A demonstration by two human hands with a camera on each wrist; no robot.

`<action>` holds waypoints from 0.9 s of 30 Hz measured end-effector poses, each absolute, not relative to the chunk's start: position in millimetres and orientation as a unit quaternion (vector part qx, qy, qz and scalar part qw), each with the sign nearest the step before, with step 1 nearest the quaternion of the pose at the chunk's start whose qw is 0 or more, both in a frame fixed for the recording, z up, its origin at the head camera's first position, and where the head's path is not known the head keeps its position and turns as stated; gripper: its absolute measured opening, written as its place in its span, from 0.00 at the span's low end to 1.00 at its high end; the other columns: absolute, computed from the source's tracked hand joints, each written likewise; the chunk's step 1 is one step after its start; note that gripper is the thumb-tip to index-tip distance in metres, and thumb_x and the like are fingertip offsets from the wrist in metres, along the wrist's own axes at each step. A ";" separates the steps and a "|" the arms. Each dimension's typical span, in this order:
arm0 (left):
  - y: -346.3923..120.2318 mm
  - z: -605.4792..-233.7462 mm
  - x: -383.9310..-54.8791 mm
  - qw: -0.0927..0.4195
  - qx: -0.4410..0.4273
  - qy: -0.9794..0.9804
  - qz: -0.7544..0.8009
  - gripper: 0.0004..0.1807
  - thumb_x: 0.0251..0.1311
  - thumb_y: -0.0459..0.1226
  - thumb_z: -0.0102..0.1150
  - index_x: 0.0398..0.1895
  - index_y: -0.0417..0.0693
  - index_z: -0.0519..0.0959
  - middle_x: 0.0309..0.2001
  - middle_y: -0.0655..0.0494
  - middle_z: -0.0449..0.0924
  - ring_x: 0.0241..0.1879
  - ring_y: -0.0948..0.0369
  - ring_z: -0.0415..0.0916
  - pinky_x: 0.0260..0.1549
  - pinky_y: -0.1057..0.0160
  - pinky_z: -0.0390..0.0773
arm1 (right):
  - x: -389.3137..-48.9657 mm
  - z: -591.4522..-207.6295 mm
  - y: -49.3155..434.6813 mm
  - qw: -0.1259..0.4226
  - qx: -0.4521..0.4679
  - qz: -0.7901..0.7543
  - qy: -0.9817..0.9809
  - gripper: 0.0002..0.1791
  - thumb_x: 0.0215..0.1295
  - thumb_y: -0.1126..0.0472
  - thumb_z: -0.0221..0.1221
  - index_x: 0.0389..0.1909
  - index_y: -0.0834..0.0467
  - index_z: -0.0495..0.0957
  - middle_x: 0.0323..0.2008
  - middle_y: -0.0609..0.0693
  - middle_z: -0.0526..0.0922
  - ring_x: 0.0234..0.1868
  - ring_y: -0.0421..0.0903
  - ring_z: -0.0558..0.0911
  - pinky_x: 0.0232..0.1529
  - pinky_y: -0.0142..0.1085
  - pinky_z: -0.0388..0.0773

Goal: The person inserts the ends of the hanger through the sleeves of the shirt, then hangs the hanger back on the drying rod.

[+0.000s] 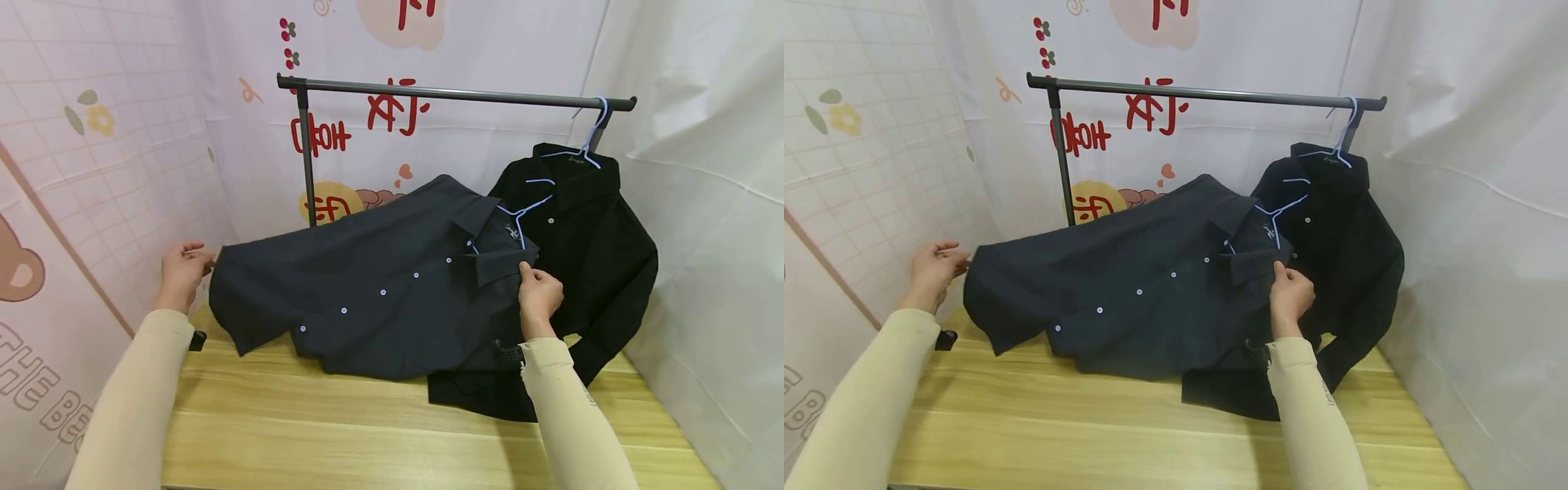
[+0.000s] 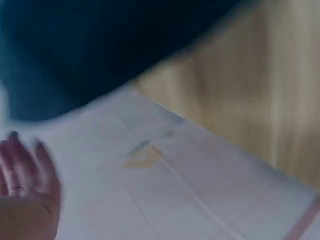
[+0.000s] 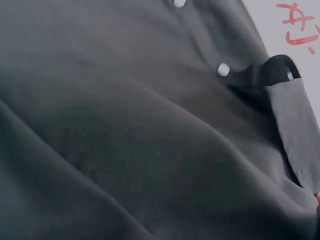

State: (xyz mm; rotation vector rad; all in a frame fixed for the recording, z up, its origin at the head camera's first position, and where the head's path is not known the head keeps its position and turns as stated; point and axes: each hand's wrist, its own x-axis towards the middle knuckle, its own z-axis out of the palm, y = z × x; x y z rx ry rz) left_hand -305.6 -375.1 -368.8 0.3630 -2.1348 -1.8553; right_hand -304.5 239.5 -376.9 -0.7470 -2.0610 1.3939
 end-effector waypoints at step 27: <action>-241.2 -464.1 -269.4 0.008 -0.215 -0.965 -0.153 0.26 0.61 0.51 0.66 0.55 0.43 0.79 0.46 0.48 0.77 0.43 0.50 0.79 0.40 0.47 0.79 | -297.3 -383.9 227.1 0.239 -0.243 0.548 -0.764 0.23 0.72 0.45 0.57 0.40 0.63 0.85 0.36 0.54 0.79 0.38 0.49 0.72 0.39 0.40 0.67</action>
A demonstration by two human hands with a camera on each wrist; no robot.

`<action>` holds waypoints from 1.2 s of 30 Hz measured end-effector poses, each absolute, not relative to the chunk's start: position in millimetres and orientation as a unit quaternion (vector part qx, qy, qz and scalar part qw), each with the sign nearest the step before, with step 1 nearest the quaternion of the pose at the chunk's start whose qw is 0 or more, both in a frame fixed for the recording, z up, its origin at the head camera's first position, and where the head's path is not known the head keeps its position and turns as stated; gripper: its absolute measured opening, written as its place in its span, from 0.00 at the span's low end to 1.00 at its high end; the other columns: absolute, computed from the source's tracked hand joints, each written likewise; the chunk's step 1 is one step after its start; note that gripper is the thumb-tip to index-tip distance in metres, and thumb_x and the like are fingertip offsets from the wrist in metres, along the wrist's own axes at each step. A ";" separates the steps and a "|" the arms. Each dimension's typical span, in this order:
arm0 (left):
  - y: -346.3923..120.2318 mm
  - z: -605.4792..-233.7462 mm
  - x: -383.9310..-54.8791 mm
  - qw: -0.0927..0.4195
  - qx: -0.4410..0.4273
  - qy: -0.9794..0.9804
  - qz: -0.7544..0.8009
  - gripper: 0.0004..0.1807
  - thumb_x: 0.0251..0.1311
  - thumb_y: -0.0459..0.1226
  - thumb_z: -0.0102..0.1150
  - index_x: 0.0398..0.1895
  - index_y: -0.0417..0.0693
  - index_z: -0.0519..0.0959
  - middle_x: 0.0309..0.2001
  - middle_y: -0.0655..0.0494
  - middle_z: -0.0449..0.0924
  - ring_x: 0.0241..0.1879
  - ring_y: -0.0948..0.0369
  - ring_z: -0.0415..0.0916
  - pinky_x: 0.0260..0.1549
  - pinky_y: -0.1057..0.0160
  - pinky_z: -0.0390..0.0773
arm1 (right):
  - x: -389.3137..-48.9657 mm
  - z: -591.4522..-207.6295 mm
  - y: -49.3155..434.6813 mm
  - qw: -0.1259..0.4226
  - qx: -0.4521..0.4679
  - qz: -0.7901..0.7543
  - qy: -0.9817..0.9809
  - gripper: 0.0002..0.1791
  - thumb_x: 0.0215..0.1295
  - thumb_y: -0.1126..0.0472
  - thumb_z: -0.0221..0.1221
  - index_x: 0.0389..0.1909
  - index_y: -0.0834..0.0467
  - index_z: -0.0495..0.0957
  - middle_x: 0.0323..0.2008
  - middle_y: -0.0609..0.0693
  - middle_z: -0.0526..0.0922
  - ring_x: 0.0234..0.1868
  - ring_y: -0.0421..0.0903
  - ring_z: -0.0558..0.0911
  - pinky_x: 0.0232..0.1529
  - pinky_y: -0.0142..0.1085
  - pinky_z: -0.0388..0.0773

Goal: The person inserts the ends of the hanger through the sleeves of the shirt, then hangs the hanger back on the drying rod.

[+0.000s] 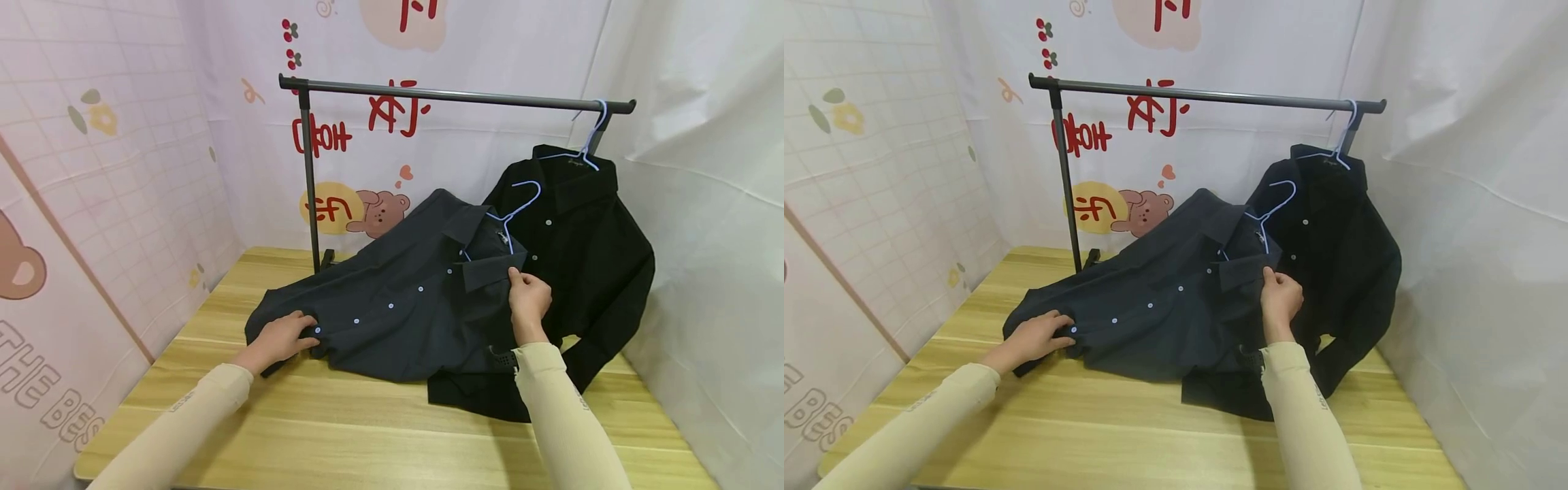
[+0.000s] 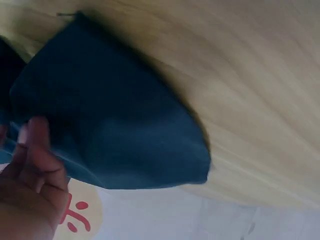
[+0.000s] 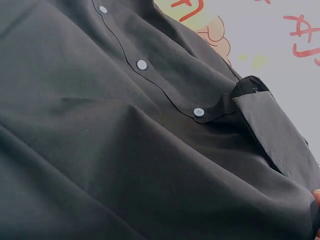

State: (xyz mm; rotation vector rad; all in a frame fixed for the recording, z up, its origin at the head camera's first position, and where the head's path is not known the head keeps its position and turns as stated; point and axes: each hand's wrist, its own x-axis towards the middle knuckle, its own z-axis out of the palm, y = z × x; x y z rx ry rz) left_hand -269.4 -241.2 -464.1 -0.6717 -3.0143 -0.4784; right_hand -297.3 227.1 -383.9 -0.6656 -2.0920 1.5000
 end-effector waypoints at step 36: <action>-206.0 -429.4 -267.4 0.109 -0.248 -0.939 -0.212 0.14 0.61 0.45 0.68 0.44 0.46 0.84 0.40 0.53 0.80 0.42 0.54 0.78 0.42 0.51 0.78 | -305.6 -382.7 219.3 0.236 -0.235 0.556 -0.762 0.23 0.73 0.46 0.55 0.40 0.64 0.84 0.34 0.54 0.75 0.37 0.48 0.70 0.35 0.40 0.66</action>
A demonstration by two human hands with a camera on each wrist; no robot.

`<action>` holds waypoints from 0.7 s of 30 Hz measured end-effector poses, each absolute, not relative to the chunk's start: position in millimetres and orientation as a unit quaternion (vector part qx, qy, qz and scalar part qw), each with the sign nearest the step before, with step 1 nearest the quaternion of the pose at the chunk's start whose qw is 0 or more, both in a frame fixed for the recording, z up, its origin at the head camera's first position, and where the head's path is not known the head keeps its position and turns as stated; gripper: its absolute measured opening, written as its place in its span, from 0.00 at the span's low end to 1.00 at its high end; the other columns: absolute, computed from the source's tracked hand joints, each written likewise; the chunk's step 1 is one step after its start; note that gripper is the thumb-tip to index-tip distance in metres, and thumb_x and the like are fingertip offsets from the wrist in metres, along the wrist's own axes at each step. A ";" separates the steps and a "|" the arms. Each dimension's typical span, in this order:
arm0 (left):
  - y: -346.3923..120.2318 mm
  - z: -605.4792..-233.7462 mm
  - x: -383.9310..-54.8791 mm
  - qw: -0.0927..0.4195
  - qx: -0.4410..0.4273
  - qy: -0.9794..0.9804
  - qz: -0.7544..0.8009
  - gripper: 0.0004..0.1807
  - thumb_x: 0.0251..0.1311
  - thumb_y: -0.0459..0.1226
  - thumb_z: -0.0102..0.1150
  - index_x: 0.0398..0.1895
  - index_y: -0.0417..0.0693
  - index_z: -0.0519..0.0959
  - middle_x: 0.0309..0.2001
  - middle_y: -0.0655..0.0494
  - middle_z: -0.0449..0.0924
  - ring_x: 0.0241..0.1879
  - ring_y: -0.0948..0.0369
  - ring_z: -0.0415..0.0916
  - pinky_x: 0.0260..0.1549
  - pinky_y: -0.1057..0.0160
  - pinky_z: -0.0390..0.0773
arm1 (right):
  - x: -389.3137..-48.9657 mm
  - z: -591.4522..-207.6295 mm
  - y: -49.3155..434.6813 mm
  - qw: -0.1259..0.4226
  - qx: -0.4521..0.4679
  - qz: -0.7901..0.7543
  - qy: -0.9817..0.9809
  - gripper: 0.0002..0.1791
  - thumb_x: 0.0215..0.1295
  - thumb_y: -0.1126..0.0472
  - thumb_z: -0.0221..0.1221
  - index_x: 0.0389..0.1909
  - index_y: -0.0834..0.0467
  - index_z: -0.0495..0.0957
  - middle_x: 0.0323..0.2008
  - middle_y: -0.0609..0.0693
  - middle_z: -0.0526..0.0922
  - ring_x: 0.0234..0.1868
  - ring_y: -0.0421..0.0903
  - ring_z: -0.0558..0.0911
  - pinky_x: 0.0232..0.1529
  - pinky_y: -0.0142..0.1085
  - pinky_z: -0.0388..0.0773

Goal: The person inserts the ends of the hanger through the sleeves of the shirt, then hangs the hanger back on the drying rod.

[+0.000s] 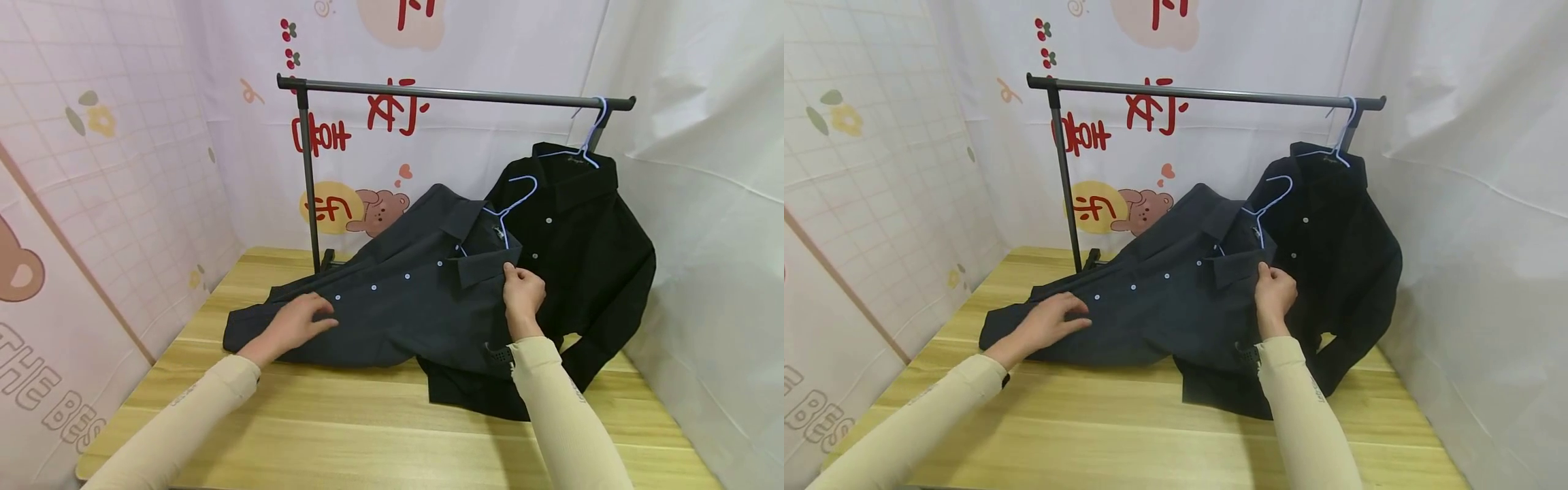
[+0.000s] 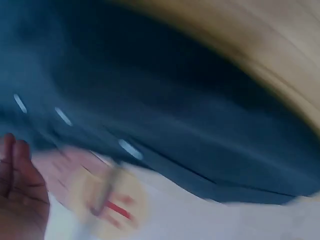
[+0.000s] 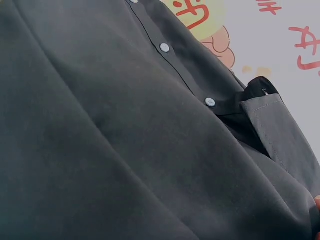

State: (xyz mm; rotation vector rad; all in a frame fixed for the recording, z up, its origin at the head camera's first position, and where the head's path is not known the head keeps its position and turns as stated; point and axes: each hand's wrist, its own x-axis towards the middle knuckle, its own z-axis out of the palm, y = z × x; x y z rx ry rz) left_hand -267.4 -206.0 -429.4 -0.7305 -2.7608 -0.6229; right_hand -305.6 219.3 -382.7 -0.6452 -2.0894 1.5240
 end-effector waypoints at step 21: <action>-197.0 -409.8 -295.9 0.012 -0.168 -0.916 -0.365 0.12 0.75 0.31 0.45 0.50 0.43 0.79 0.53 0.42 0.79 0.49 0.48 0.76 0.47 0.48 0.73 | -313.7 -369.8 218.7 0.222 -0.227 0.584 -0.747 0.22 0.73 0.46 0.56 0.35 0.64 0.81 0.29 0.51 0.70 0.33 0.46 0.69 0.33 0.38 0.65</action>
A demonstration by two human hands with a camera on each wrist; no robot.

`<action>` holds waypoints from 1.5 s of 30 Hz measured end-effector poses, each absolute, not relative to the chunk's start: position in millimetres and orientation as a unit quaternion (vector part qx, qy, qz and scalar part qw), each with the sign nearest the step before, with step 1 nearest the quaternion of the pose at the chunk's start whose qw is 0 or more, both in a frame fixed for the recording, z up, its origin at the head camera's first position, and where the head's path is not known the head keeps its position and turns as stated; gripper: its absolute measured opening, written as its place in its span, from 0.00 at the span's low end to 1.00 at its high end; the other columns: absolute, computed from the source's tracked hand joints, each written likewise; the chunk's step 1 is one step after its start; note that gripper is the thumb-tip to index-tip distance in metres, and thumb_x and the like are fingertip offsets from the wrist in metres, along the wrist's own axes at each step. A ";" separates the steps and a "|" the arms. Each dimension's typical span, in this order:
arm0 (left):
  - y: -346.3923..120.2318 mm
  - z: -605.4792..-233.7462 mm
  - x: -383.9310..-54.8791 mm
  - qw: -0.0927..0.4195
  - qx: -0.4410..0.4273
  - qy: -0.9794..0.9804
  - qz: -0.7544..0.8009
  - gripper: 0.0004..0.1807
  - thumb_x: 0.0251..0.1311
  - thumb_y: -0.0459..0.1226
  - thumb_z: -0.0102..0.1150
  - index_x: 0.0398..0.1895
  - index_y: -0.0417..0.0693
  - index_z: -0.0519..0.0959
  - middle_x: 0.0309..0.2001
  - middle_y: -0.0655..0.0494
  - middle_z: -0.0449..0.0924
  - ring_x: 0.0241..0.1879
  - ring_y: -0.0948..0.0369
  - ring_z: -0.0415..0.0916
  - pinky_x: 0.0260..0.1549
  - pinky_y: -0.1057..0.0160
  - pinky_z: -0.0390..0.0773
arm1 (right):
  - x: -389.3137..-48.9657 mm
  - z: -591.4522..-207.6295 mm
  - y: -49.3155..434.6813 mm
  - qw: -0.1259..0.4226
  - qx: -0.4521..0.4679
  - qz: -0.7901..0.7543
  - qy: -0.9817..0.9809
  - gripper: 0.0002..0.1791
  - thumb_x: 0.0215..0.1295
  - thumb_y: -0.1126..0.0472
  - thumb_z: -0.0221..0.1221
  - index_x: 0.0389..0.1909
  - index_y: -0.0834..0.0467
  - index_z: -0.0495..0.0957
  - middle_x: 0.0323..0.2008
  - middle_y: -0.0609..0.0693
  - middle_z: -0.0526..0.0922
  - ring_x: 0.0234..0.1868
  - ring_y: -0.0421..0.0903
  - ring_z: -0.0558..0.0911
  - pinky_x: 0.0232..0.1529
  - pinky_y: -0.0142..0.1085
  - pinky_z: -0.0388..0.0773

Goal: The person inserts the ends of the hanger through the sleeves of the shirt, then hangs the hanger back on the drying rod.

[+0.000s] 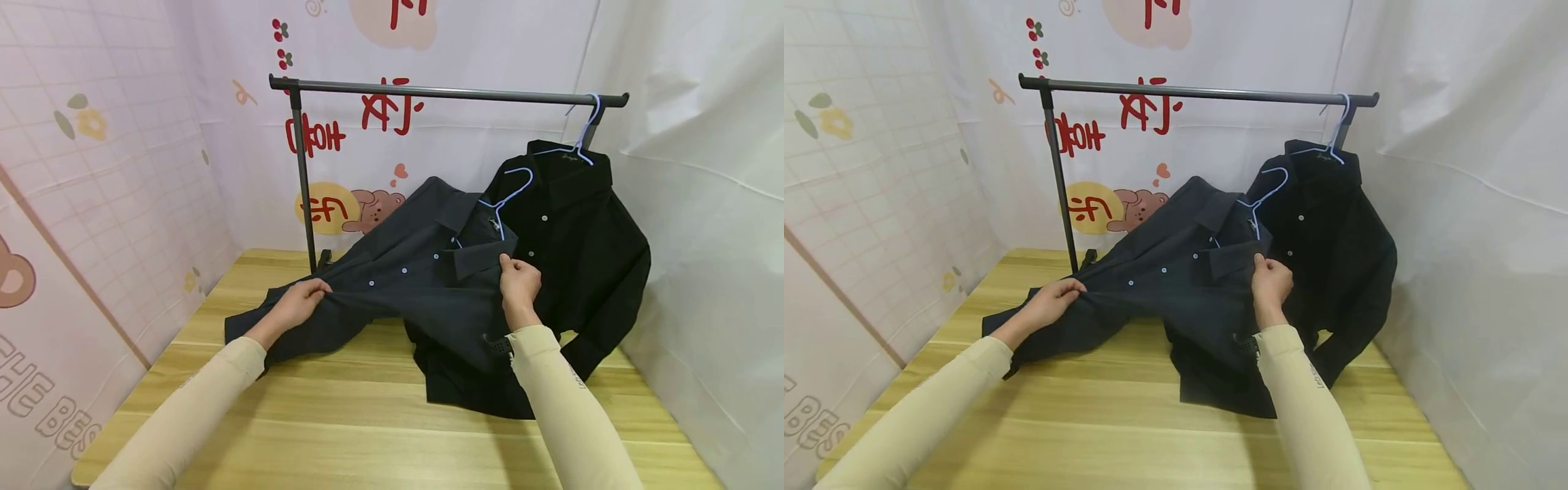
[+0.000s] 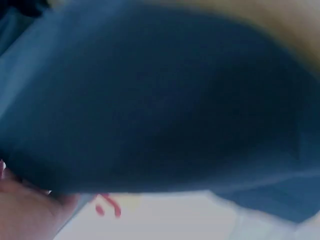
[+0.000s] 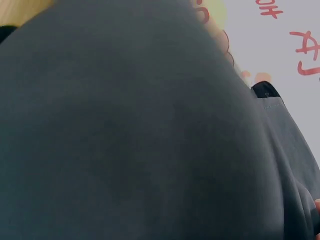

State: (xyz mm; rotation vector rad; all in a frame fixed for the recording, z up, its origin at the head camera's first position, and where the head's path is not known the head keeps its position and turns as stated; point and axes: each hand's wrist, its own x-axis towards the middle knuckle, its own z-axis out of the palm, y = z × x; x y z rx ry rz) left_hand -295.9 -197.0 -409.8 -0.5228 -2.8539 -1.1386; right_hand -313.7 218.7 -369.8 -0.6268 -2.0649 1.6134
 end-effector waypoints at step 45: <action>-74.8 -425.2 -267.6 -0.028 -0.127 -0.680 -0.722 0.09 0.69 0.35 0.54 0.29 0.44 0.71 0.23 0.59 0.63 0.27 0.60 0.62 0.34 0.62 0.63 | -323.4 -361.5 205.0 0.201 -0.232 0.642 -0.703 0.20 0.71 0.50 0.59 0.24 0.60 0.77 0.31 0.50 0.67 0.37 0.46 0.66 0.37 0.36 0.64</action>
